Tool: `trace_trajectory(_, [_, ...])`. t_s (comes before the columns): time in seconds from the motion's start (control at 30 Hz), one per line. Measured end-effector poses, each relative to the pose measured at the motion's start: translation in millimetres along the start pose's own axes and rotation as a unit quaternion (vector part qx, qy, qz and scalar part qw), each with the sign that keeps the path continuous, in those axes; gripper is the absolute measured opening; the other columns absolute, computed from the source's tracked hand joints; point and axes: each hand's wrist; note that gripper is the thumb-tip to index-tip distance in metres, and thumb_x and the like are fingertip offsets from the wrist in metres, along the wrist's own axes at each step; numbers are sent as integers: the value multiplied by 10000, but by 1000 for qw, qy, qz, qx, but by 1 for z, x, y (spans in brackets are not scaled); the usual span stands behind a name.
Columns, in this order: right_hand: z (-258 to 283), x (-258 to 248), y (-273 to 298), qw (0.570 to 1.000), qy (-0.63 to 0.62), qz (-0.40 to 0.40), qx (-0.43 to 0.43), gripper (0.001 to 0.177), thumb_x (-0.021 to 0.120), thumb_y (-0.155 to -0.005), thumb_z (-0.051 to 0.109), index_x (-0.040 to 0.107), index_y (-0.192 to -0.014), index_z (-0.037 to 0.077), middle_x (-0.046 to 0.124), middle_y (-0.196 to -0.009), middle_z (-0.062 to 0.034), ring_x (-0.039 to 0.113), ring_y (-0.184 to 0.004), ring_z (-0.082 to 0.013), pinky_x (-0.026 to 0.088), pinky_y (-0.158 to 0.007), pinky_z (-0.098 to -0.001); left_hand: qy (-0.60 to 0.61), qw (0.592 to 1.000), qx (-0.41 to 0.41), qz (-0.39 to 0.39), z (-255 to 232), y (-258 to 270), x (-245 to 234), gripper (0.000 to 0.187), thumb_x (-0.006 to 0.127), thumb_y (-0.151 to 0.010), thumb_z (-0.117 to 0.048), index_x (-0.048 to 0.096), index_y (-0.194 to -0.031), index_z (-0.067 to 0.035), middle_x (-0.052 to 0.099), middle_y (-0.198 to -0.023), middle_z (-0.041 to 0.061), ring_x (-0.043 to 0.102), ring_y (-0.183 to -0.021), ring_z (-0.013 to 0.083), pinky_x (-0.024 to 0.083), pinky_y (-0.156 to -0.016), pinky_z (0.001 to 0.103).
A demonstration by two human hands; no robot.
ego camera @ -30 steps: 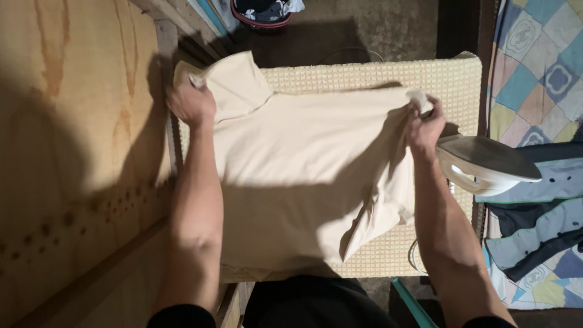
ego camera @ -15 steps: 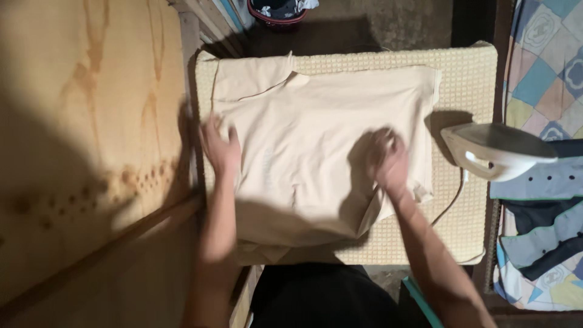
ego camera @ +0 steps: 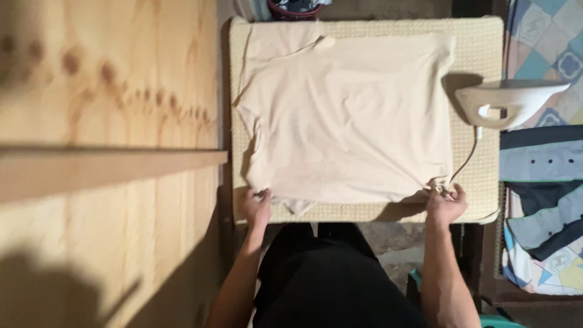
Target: The person irons a light-colored t-shirt on a small ironing board. They smooth the fabric, use a white iron to press the front and back, and flip the shirt to iron both sides.
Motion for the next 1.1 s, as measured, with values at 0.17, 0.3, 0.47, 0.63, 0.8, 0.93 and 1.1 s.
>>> trace_trajectory(0.17, [-9, -18, 21, 993, -74, 30, 82, 676, 840, -819, 32, 438, -1354, -63, 616, -1289, -198, 654, -1136, -242, 584, -905, -329, 289, 956, -25, 42, 15, -9, 13, 349, 761, -898, -252, 677, -1098, 20, 723, -990, 133, 662, -876, 208, 559, -759, 359])
trace_trajectory(0.3, [3, -28, 23, 946, 256, -17, -198, 657, 889, -943, 124, 479, -1376, -151, 442, -1295, -350, 515, -1143, -419, 538, -924, -484, 378, 895, -164, 168, -15, 1, -16, 387, 773, -880, -324, 692, -1149, -57, 716, -985, 61, 627, -799, 169, 505, -661, 348])
trace_trajectory(0.47, [2, -16, 7, 915, 364, 69, -160, 662, 778, -928, 306, 500, -1370, -101, 527, -1268, -330, 602, -1080, -437, 545, -866, -510, 175, 945, -99, 257, 2, 21, -23, 448, 805, -872, -323, 715, -1140, 24, 697, -982, 112, 620, -809, 174, 518, -680, 360])
trace_trajectory(0.63, [-31, -20, -3, 907, 367, 112, -174, 559, 726, -894, 371, 611, -1222, -67, 692, -1056, -305, 665, -968, -460, 542, -875, -507, 301, 951, 16, 76, 41, 15, 26, 414, 683, -886, -271, 690, -1189, 10, 710, -1171, 98, 655, -1030, 186, 519, -918, 338])
trace_trajectory(0.8, [-39, -31, -12, 872, 379, 89, -295, 263, 737, -926, 267, 739, -886, 7, 718, -849, -262, 657, -883, -451, 550, -840, -514, 499, 857, -130, 14, 15, 17, 20, 430, 585, -1001, -339, 646, -1244, 10, 685, -1161, 71, 644, -1057, 176, 506, -969, 362])
trace_trajectory(0.93, [-22, -54, -10, 938, 199, 131, -253, 224, 716, -929, 150, 661, -915, -67, 636, -971, -245, 655, -832, -318, 549, -760, -425, 308, 916, -238, 95, -8, 51, -29, 431, 580, -999, -365, 715, -1221, -20, 672, -1014, 105, 562, -852, 236, 475, -805, 425])
trace_trajectory(1.1, [-24, -63, -4, 978, 9, 206, 37, 330, 841, -905, 125, 570, -988, -44, 583, -878, -62, 493, -767, -177, 426, -675, -353, 179, 973, -135, -53, 33, 87, -37, 395, 701, -995, -317, 665, -1158, 41, 743, -1094, 120, 691, -968, 201, 527, -875, 347])
Point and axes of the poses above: each hand's wrist, its own y-axis away from the middle knuckle, its own x-axis out of the palm, z = x × y
